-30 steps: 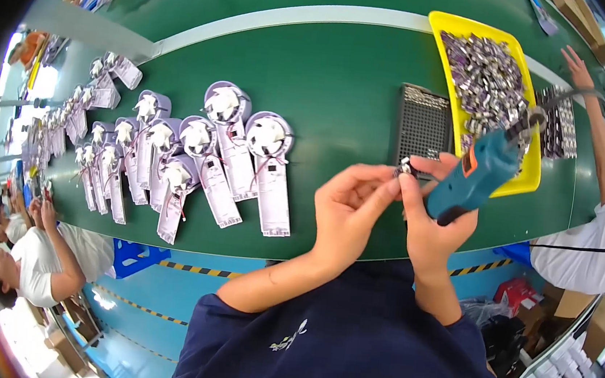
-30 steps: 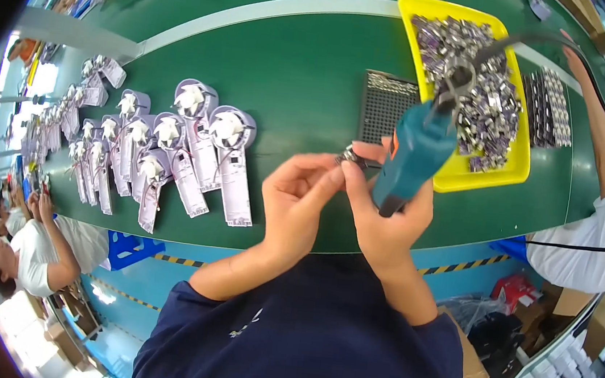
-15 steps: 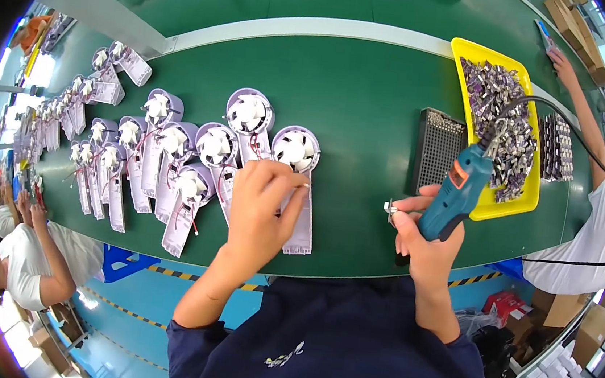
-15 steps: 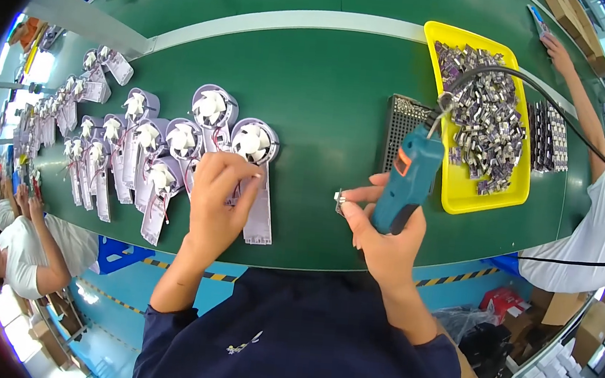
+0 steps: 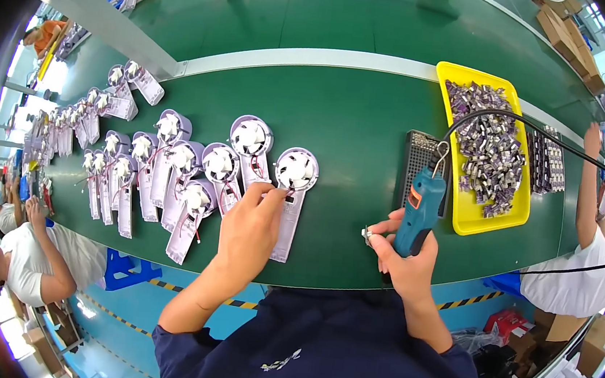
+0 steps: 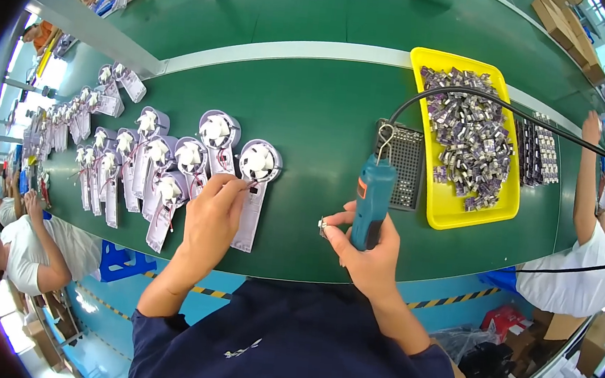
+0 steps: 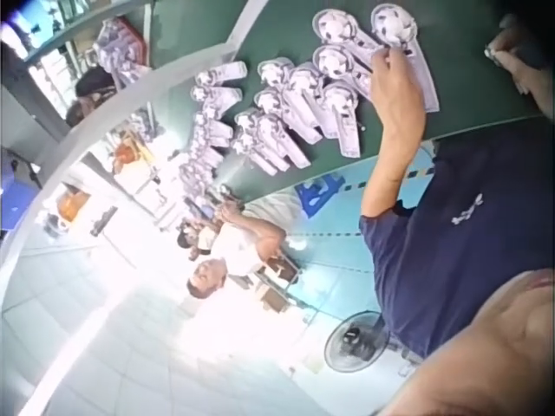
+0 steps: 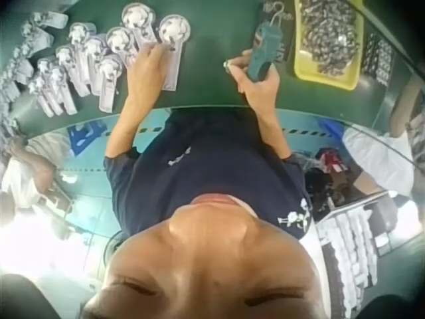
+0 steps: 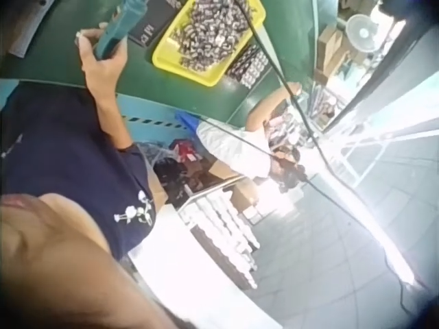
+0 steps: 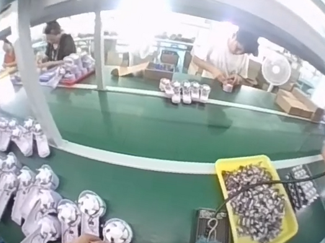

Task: The person assembles internal components of handheld fans by securing circuit boards, fan blade components, and plastic parts into the handheld fan housing with screws, using an electric screwdriver.

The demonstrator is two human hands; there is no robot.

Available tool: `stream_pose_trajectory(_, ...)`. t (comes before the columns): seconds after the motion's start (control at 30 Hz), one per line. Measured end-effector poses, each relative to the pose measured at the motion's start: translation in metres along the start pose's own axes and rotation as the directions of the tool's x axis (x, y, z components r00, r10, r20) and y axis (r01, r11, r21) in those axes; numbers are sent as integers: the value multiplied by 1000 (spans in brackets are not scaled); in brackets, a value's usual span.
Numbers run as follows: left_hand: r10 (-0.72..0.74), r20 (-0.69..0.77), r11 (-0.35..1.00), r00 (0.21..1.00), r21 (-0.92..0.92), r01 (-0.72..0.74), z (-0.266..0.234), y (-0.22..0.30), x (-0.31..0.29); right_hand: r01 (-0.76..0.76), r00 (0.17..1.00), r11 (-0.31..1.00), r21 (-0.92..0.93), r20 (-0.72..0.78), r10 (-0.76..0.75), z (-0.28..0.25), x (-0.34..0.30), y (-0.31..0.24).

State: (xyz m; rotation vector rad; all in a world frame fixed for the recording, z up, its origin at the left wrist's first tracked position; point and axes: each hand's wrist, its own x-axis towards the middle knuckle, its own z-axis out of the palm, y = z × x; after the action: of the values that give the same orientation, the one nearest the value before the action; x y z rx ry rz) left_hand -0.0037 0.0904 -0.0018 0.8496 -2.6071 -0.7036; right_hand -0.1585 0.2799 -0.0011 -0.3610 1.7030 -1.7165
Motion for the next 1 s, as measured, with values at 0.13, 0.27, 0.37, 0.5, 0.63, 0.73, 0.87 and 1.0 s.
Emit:
stream_pose_trajectory(0.13, 67, -27, 997, 997, -20, -68, 11, 9, 14, 29, 999, 999, -28, 15, -29, -16, -5, 0)
stream_pose_trajectory(0.27, 30, 11, 985, 999, -171, -27, 33, 41, 16, 92, 996, 991, -95, 5, -92, -31, -5, -6)
stream_pose_trajectory(0.37, 10, 76, 970, 997, -244, 9, 41, 53, 20, 98, 995, 984, -148, 7, -98, -38, -5, -8)
stream_pose_trajectory(0.5, 87, 117, 922, 989, -386, -35, 45, 45, 32, 133, 991, 964, -229, 44, -126, -38, 4, -9)
stream_pose_trajectory(0.63, 36, 141, 847, 989, -529, 45, 54, 38, 37, 249, 968, 893, -374, 125, -218, -27, 23, -5)
stream_pose_trajectory(0.73, 97, -35, 854, 995, -510, -101, 63, 37, 32, 264, 964, 776, -573, 175, -199, -7, 30, -13)
stream_pose_trajectory(0.87, 126, -30, 856, 992, -502, -124, 67, 29, 25, 253, 965, 736, -627, 218, -146, 7, 36, -14)
stream_pose_trajectory(1.0, 121, 13, 856, 993, -508, -98, 66, 27, 23, 240, 967, 685, -688, 230, -108, 10, 40, -10)
